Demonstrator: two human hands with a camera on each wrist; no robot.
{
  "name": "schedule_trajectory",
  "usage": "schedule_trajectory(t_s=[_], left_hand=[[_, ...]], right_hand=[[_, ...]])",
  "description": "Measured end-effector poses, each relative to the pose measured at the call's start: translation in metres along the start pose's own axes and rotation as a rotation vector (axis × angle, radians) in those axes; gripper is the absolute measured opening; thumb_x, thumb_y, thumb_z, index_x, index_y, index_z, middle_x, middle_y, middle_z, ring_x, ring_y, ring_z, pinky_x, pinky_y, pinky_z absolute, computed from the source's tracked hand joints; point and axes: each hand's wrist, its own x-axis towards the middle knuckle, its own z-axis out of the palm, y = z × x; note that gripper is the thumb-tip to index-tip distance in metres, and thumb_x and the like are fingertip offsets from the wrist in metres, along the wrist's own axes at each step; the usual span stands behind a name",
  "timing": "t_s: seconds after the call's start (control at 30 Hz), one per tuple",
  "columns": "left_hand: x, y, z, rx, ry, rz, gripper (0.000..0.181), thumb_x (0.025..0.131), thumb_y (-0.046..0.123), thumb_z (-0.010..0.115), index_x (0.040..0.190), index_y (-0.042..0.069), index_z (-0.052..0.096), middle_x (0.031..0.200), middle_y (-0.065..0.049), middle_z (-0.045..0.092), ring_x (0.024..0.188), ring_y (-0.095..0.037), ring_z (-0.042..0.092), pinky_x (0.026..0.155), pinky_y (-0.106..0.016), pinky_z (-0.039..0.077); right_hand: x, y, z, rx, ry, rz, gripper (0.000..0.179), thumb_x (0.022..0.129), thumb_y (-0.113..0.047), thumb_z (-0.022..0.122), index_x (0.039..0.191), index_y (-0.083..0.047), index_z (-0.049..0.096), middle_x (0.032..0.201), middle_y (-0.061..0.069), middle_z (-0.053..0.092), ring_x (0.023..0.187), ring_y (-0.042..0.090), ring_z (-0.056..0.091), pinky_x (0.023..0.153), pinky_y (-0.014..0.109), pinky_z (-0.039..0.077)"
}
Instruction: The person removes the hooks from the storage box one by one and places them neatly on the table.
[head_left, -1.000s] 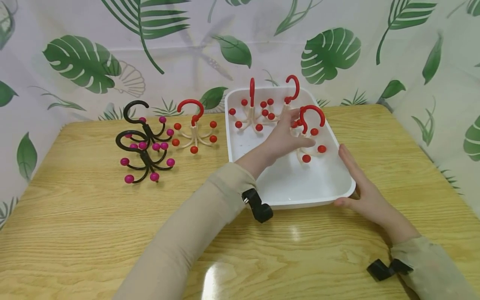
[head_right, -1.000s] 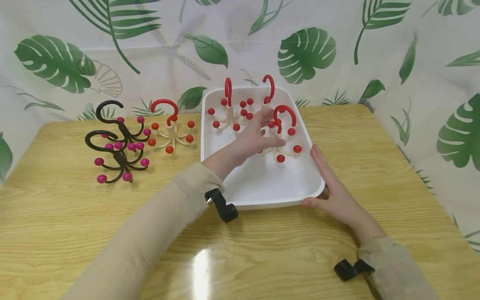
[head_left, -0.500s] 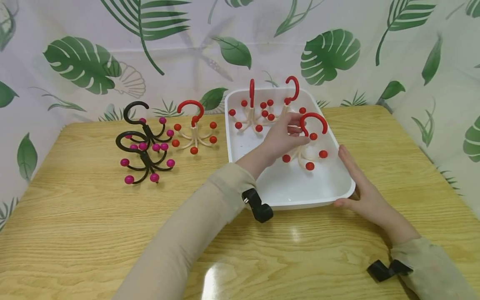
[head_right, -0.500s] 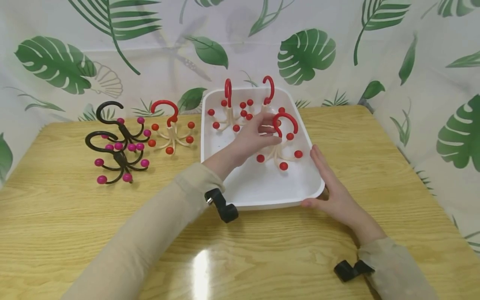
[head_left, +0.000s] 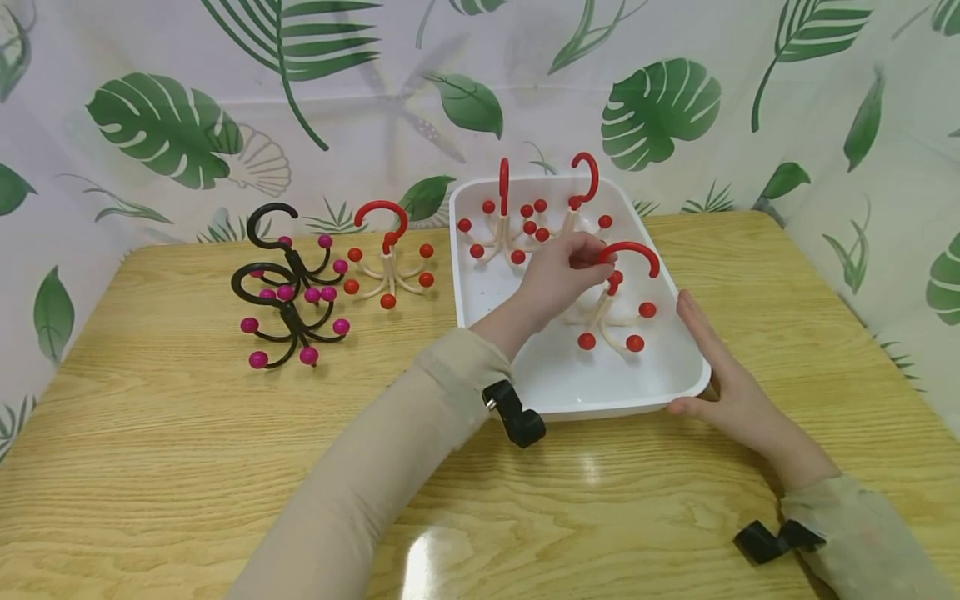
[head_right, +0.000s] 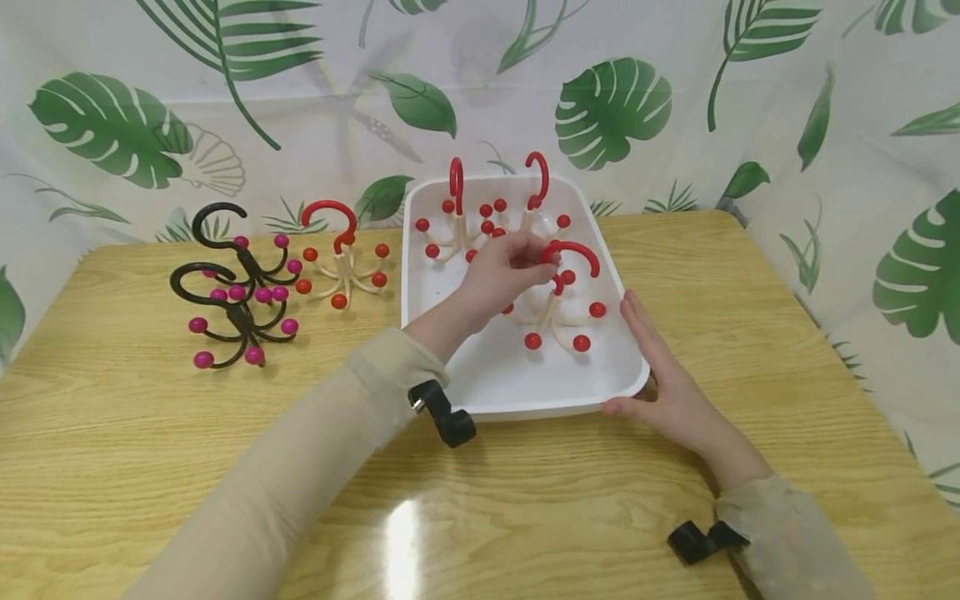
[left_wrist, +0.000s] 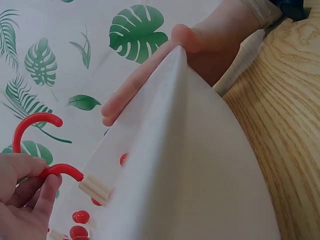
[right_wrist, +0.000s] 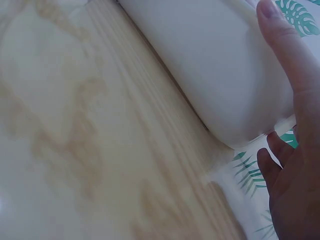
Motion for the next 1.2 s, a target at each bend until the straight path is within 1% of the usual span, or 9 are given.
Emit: schedule_trajectory(t_s=[0.2, 0.43, 0.57, 0.67, 0.83, 1.0, 1.1, 1.2], left_hand=[[0.000, 0.000, 0.000, 0.007, 0.005, 0.047, 0.016, 0.090, 0.011, 0.067, 0.105, 0.007, 0.065, 0.093, 0.000, 0.066, 0.083, -0.013, 0.059, 0.073, -0.016, 0.049], [-0.001, 0.002, 0.000, 0.006, 0.034, 0.061, 0.020, 0.090, 0.015, 0.068, 0.109, 0.009, 0.067, 0.092, 0.002, 0.067, 0.080, -0.009, 0.063, 0.073, -0.015, 0.051], [-0.002, 0.005, -0.001, 0.008, 0.053, 0.075, 0.023, 0.089, 0.016, 0.069, 0.111, 0.010, 0.068, 0.093, 0.003, 0.068, 0.080, -0.008, 0.064, 0.074, -0.014, 0.051], [-0.003, 0.007, -0.001, -0.012, 0.061, 0.083, 0.023, 0.088, 0.016, 0.069, 0.110, 0.010, 0.069, 0.092, 0.003, 0.069, 0.080, -0.008, 0.064, 0.074, -0.015, 0.051], [-0.005, 0.009, -0.002, -0.045, 0.069, 0.089, 0.023, 0.087, 0.017, 0.070, 0.109, 0.010, 0.070, 0.090, 0.003, 0.070, 0.079, -0.008, 0.065, 0.074, -0.016, 0.051], [-0.008, 0.014, -0.001, -0.060, 0.105, 0.080, 0.023, 0.086, 0.018, 0.072, 0.108, 0.011, 0.072, 0.087, 0.005, 0.070, 0.076, -0.007, 0.065, 0.072, -0.016, 0.052], [-0.011, 0.018, -0.001, -0.070, 0.118, 0.092, 0.024, 0.085, 0.019, 0.073, 0.108, 0.010, 0.072, 0.086, 0.005, 0.070, 0.075, -0.007, 0.065, 0.072, -0.016, 0.052], [-0.014, 0.022, -0.002, -0.076, 0.110, 0.116, 0.024, 0.085, 0.019, 0.073, 0.107, 0.009, 0.072, 0.086, 0.004, 0.070, 0.075, -0.007, 0.066, 0.073, -0.017, 0.052]], right_hand=[[0.000, -0.001, 0.000, -0.009, 0.005, 0.020, 0.115, 0.068, -0.009, 0.086, 0.154, -0.019, 0.011, 0.160, 0.004, 0.000, 0.145, 0.014, -0.002, 0.105, 0.011, 0.016], [0.000, -0.004, 0.000, -0.014, 0.001, 0.033, 0.114, 0.069, -0.007, 0.085, 0.154, -0.019, 0.010, 0.160, 0.004, 0.000, 0.145, 0.014, -0.001, 0.103, 0.009, 0.021], [0.000, -0.005, 0.000, -0.012, 0.004, 0.028, 0.114, 0.069, -0.008, 0.085, 0.154, -0.019, 0.011, 0.160, 0.004, 0.000, 0.145, 0.014, -0.001, 0.103, 0.009, 0.021], [0.000, -0.005, 0.000, -0.013, 0.007, 0.030, 0.115, 0.068, -0.007, 0.085, 0.154, -0.019, 0.011, 0.160, 0.002, 0.000, 0.145, 0.015, -0.001, 0.104, 0.010, 0.020], [0.001, -0.005, 0.000, -0.010, 0.004, 0.038, 0.114, 0.068, -0.006, 0.085, 0.154, -0.019, 0.011, 0.160, 0.002, 0.000, 0.145, 0.014, -0.001, 0.103, 0.010, 0.020], [0.001, -0.003, 0.000, 0.001, 0.002, 0.023, 0.114, 0.069, -0.006, 0.085, 0.154, -0.018, 0.011, 0.160, 0.003, 0.001, 0.145, 0.014, 0.000, 0.104, 0.010, 0.020], [0.000, -0.005, 0.000, -0.005, 0.000, 0.039, 0.113, 0.070, -0.007, 0.084, 0.154, -0.019, 0.011, 0.160, 0.002, 0.000, 0.145, 0.013, 0.000, 0.104, 0.010, 0.019], [0.000, -0.006, 0.000, -0.012, -0.003, 0.055, 0.111, 0.071, -0.008, 0.083, 0.154, -0.021, 0.011, 0.160, 0.000, 0.000, 0.145, 0.013, 0.000, 0.103, 0.010, 0.020]])
